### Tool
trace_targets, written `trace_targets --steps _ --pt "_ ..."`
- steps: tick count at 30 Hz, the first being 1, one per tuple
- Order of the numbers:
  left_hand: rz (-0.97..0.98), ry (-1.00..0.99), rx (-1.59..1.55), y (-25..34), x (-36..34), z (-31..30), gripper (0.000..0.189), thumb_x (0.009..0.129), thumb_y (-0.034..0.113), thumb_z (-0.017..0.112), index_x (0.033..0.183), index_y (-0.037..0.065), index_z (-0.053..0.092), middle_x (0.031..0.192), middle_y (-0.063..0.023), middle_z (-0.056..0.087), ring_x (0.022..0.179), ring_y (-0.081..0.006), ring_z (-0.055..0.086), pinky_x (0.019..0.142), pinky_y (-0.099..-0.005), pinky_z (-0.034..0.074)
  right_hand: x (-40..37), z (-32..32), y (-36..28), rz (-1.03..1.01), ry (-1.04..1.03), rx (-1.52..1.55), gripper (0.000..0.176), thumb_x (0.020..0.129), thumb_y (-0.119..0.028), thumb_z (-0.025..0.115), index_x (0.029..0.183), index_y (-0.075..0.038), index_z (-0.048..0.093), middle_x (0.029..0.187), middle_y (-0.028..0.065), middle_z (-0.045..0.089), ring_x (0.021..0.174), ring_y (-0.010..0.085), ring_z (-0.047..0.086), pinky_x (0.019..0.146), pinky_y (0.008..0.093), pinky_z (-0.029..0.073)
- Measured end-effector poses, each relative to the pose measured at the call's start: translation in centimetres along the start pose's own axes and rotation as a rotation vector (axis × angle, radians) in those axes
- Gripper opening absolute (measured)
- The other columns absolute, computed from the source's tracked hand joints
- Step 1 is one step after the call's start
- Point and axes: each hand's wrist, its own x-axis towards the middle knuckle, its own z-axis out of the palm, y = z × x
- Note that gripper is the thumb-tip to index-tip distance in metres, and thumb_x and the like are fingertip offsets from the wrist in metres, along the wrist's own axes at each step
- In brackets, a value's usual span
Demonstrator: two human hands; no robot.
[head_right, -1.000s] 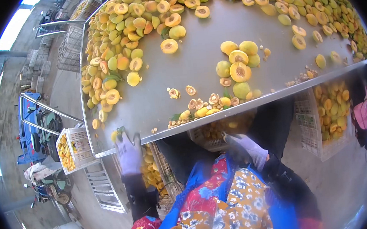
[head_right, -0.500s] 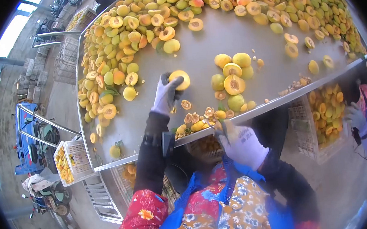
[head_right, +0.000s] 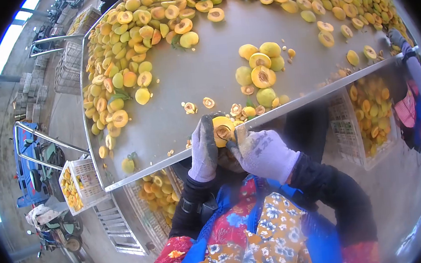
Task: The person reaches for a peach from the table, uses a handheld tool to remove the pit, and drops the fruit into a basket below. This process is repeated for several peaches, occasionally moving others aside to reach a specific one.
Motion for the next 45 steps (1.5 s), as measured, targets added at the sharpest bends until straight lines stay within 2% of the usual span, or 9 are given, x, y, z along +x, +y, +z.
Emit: trace_targets --steps 9,12,19,22,32,35,40,43,45 --pt "0.348 0.216 0.386 -0.1 -1.9 1.9 0.028 0.103 0.016 0.045 0.117 -0.004 0.060 0.104 -0.0198 0.068 0.093 -0.0248 0.068 0.082 -0.0346 0.052 -1.4 1.5 1.4 -0.406 0.105 -0.010 0.027 0.102 -0.020 0.050 0.110 0.002 0.063 0.083 0.0169 0.062 0.067 0.0220 0.062 0.055 0.0358 0.049" --pt "0.493 0.216 0.453 -0.7 -1.8 1.9 0.030 0.102 0.016 0.046 0.120 -0.005 0.058 0.107 -0.0204 0.068 0.096 -0.0264 0.068 0.084 -0.0344 0.052 -0.2 -2.8 -0.9 0.539 -0.383 1.362 0.032 0.103 -0.032 0.052 0.105 -0.002 0.062 0.070 0.0055 0.054 0.055 0.0129 0.052 0.047 0.0311 0.043" --pt "0.585 0.066 0.278 -2.6 -1.1 1.1 0.033 0.103 0.018 0.045 0.122 -0.006 0.056 0.108 -0.0185 0.068 0.097 -0.0265 0.068 0.086 -0.0341 0.052 -1.8 -0.7 2.0 0.641 -0.759 2.253 0.038 0.102 -0.044 0.053 0.098 -0.006 0.056 0.061 -0.0003 0.044 0.047 0.0088 0.040 0.042 0.0237 0.032" --pt "0.284 -0.009 0.353 -1.7 -1.3 1.3 0.031 0.102 0.015 0.045 0.122 -0.005 0.056 0.110 -0.0203 0.067 0.096 -0.0293 0.068 0.084 -0.0356 0.053 -1.7 -1.5 1.7 0.457 -0.561 1.675 0.039 0.101 -0.043 0.053 0.102 -0.005 0.057 0.066 0.0002 0.049 0.054 0.0103 0.045 0.048 0.0233 0.035" --pt "0.435 -0.502 0.775 -1.4 0.2 -1.4 0.022 0.099 0.015 0.052 0.112 -0.001 0.060 0.102 -0.0203 0.065 0.096 -0.0360 0.065 0.081 -0.0404 0.052 -1.3 -2.7 1.4 0.470 -0.610 1.067 0.037 0.102 -0.040 0.053 0.095 -0.004 0.059 0.066 0.0003 0.054 0.054 0.0112 0.054 0.046 0.0251 0.041" --pt "0.304 -0.575 0.755 -1.8 0.4 -1.8 0.025 0.099 0.014 0.052 0.118 -0.001 0.058 0.110 -0.0198 0.065 0.099 -0.0351 0.064 0.085 -0.0384 0.052 -2.6 1.4 4.0 -0.613 0.017 -0.070 0.031 0.101 -0.030 0.052 0.096 -0.001 0.058 0.069 0.0091 0.061 0.054 0.0218 0.062 0.047 0.0325 0.046" --pt "0.580 -0.562 0.753 -2.4 0.1 -2.9 0.033 0.102 0.015 0.048 0.130 -0.001 0.055 0.117 -0.0172 0.064 0.108 -0.0250 0.063 0.093 -0.0316 0.049 -2.9 -2.1 0.4 -0.138 -0.257 -0.100 0.026 0.099 -0.023 0.052 0.098 0.003 0.057 0.071 0.0175 0.062 0.057 0.0324 0.064 0.052 0.0413 0.050" --pt "0.048 -0.474 0.475 -3.7 -0.4 -4.4 0.035 0.105 0.018 0.046 0.132 -0.001 0.054 0.122 -0.0141 0.062 0.113 -0.0187 0.060 0.097 -0.0301 0.048 -3.5 -1.8 0.8 -0.007 -0.203 0.015 0.025 0.099 -0.023 0.052 0.100 0.002 0.057 0.076 0.0187 0.063 0.060 0.0337 0.065 0.053 0.0427 0.050" --pt "0.072 -0.389 0.421 -6.7 -1.1 -7.4 0.040 0.106 0.020 0.045 0.139 -0.001 0.048 0.129 -0.0134 0.058 0.117 -0.0166 0.057 0.098 -0.0314 0.048 -4.2 -0.6 1.7 0.049 -0.162 0.238 0.024 0.099 -0.023 0.052 0.103 0.001 0.056 0.080 0.0185 0.065 0.062 0.0332 0.066 0.054 0.0434 0.049"
